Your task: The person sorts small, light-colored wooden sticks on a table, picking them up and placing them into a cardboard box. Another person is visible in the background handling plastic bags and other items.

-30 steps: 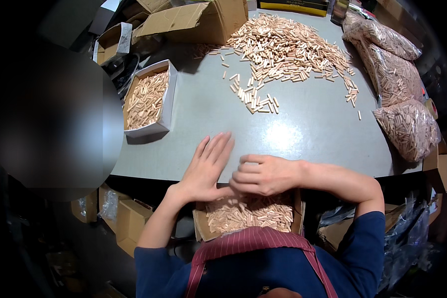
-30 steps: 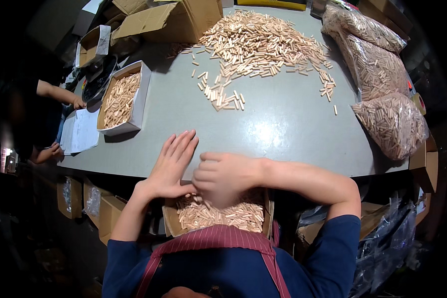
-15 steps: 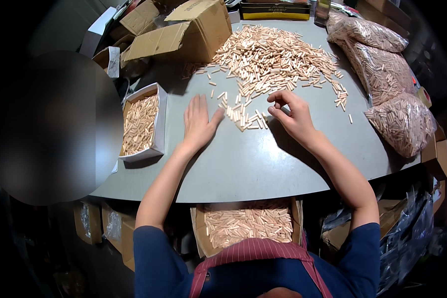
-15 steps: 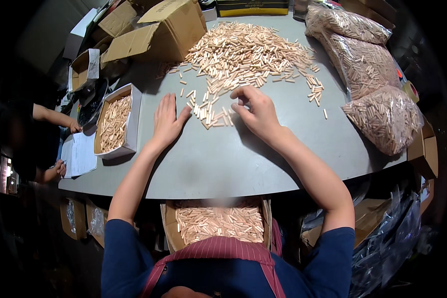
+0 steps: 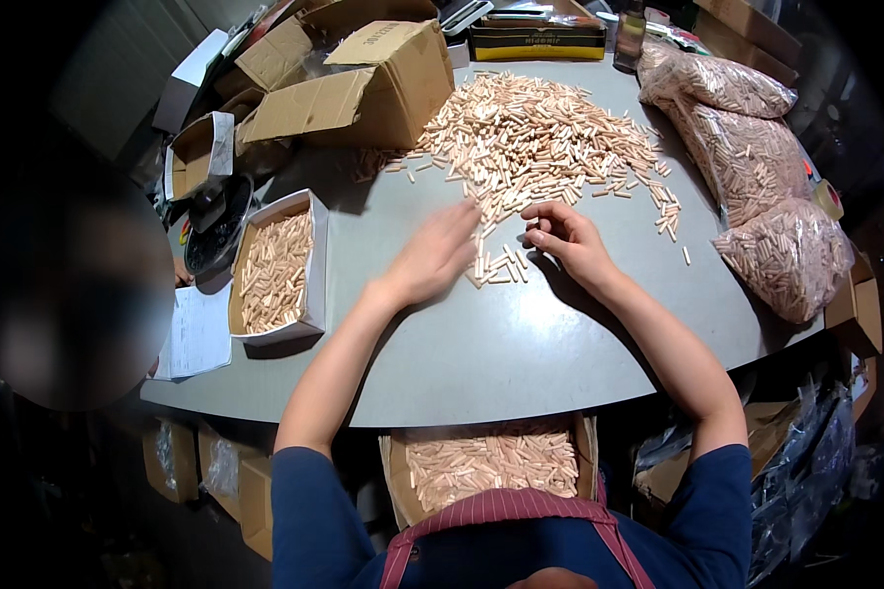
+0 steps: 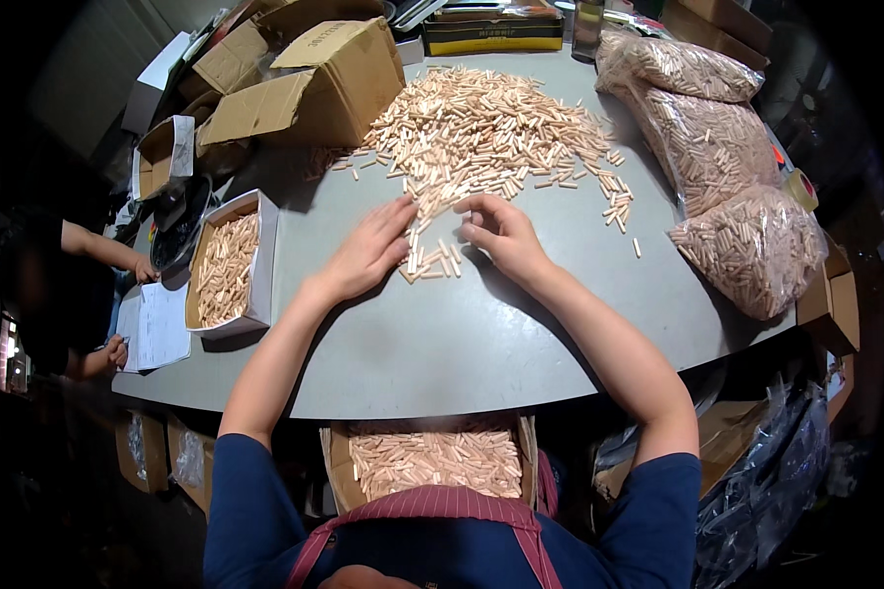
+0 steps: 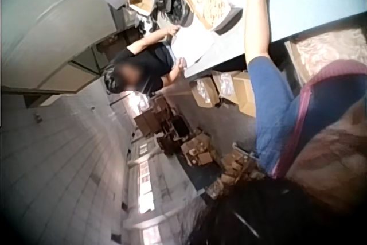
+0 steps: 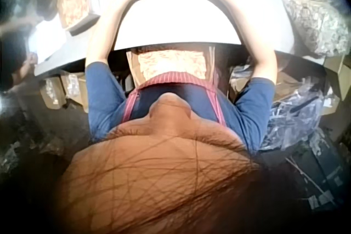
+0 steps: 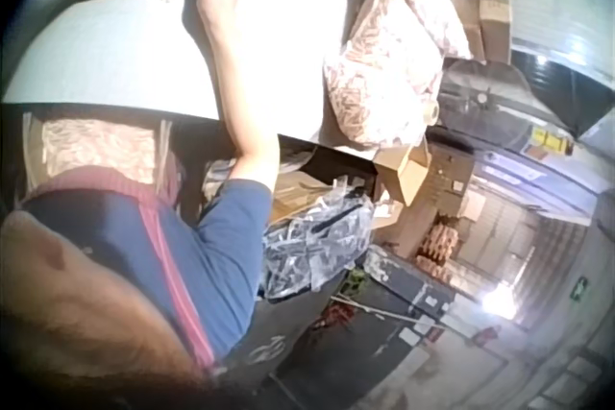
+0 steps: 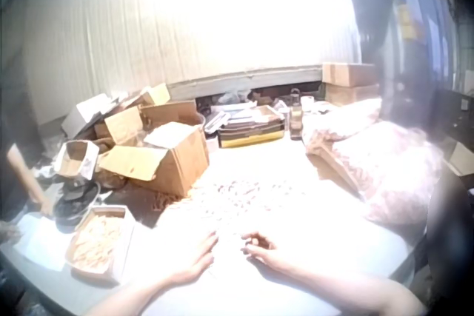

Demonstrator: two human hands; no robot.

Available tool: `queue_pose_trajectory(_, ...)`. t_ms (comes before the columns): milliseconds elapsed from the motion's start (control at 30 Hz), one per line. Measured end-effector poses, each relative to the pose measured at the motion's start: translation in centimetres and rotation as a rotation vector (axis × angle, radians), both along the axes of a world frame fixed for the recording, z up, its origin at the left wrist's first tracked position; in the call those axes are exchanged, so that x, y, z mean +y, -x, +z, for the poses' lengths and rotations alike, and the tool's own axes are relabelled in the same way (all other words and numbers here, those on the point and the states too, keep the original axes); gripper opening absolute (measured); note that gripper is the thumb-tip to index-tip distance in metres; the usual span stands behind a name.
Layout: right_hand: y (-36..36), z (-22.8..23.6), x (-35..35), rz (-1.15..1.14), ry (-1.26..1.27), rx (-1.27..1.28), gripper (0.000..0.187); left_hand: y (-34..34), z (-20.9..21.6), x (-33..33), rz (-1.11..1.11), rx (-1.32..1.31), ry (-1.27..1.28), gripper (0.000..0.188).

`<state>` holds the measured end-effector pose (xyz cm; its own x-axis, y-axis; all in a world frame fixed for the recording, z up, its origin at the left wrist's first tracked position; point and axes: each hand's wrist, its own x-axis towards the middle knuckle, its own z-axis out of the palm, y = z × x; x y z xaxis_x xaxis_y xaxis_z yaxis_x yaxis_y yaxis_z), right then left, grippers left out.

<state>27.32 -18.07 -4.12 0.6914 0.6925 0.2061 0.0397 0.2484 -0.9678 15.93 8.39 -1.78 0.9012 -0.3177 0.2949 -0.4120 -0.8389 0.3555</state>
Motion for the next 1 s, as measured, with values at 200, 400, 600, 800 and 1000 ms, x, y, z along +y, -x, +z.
queue_pose_trajectory(200, -0.4, 0.6, -0.8, 0.076, 0.031, 0.021, 0.038, 3.7, 1.7, -4.0, -0.045, 0.019, -0.178, 0.069)
queue_pose_trajectory(400, 1.1, 2.8, -0.9, 0.178, -0.060, 0.266, 0.046, 8.0, 1.9, -6.2, -0.008, 0.087, -0.215, 0.082)
queue_pose_trajectory(600, 1.1, 3.5, -1.0, 0.216, -0.081, 0.378, 0.049, 12.2, 2.9, -8.0, 0.004, 0.104, -0.185, 0.084)
queue_pose_trajectory(800, 1.3, 3.2, -1.2, 0.112, -0.001, 0.260, 0.044, 15.3, 1.8, -8.5, 0.297, 0.102, -0.057, 0.083)
queue_pose_trajectory(1000, 0.9, 1.7, -1.0, 0.004, 0.080, -0.014, 0.052, 17.9, 0.1, -6.6, 0.672, 0.098, 0.148, 0.074)
